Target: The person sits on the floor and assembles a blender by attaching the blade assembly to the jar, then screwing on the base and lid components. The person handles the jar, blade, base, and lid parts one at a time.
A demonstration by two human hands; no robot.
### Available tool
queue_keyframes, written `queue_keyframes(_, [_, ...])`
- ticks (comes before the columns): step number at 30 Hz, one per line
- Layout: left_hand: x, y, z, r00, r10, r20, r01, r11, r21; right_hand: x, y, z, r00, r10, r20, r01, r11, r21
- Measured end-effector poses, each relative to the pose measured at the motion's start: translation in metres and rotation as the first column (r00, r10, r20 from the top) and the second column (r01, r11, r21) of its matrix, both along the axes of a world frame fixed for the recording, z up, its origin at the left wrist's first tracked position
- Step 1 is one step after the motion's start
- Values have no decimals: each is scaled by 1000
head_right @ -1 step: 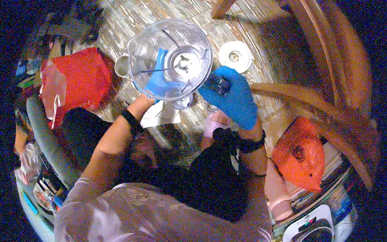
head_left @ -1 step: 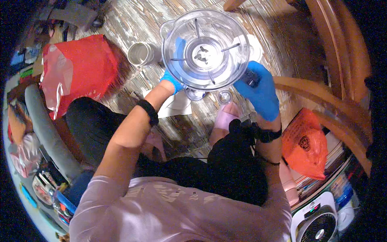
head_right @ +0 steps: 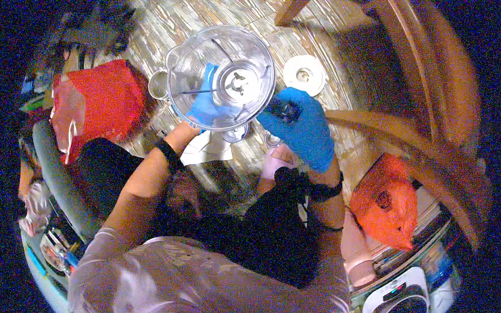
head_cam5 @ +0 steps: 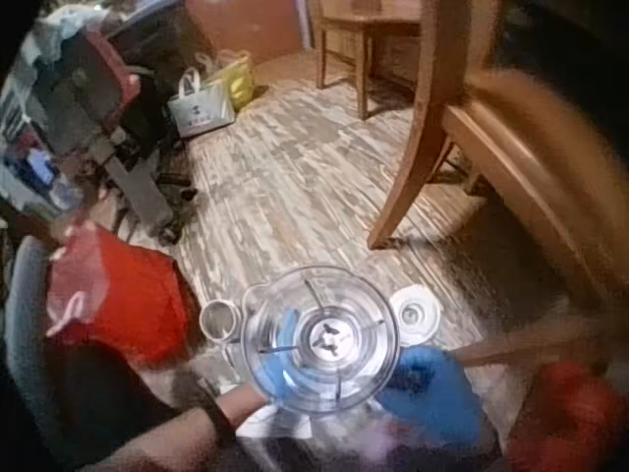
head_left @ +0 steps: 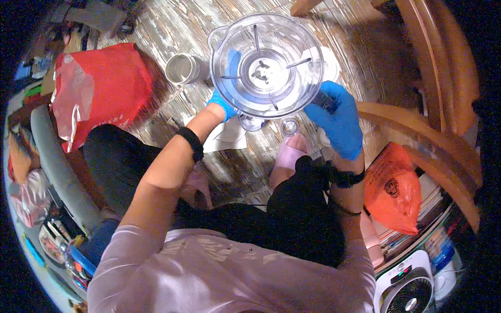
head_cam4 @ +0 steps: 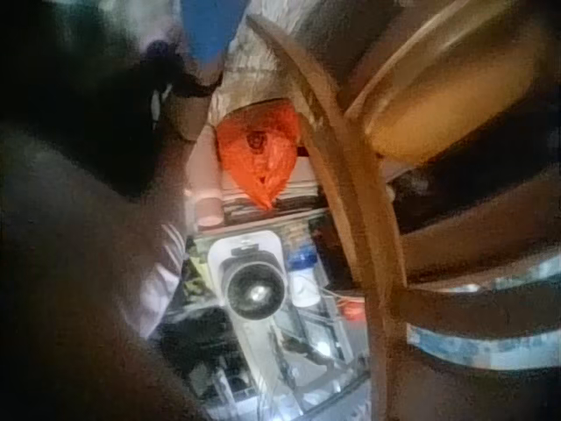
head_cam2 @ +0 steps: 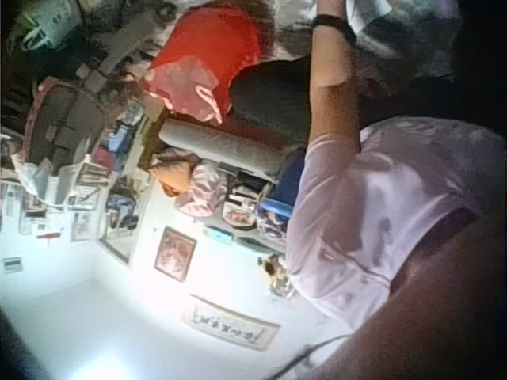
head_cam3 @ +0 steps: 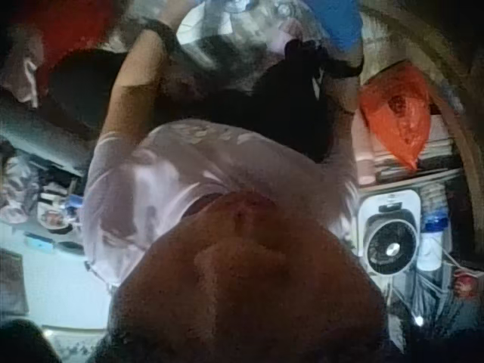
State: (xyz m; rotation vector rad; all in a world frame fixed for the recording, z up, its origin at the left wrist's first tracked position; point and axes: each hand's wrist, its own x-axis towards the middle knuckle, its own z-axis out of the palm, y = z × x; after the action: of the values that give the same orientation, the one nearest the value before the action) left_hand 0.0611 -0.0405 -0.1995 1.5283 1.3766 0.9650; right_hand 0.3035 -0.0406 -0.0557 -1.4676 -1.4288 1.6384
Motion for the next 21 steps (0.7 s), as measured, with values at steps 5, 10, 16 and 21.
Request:
queue_keyframes(5, [-24, 9, -21, 952, -256, -169, 274, 957, 92, -9, -2, 3, 999, -35, 25, 32, 992, 121])
queue_keyframes(10, [-32, 15, -20, 946, -298, 130, 306, 950, -53, 3, 7, -9, 999, 49, -17, -46, 990, 135])
queue_keyframes(16, [-37, 19, -5, 930, -367, 21, 363, 910, -200, 13, 20, -11, 975, 218, -35, -208, 962, 179])
queue_keyframes(21, [-35, 21, -5, 940, -314, 132, 335, 923, -188, 14, 22, -2, 971, 239, 1, -237, 959, 155])
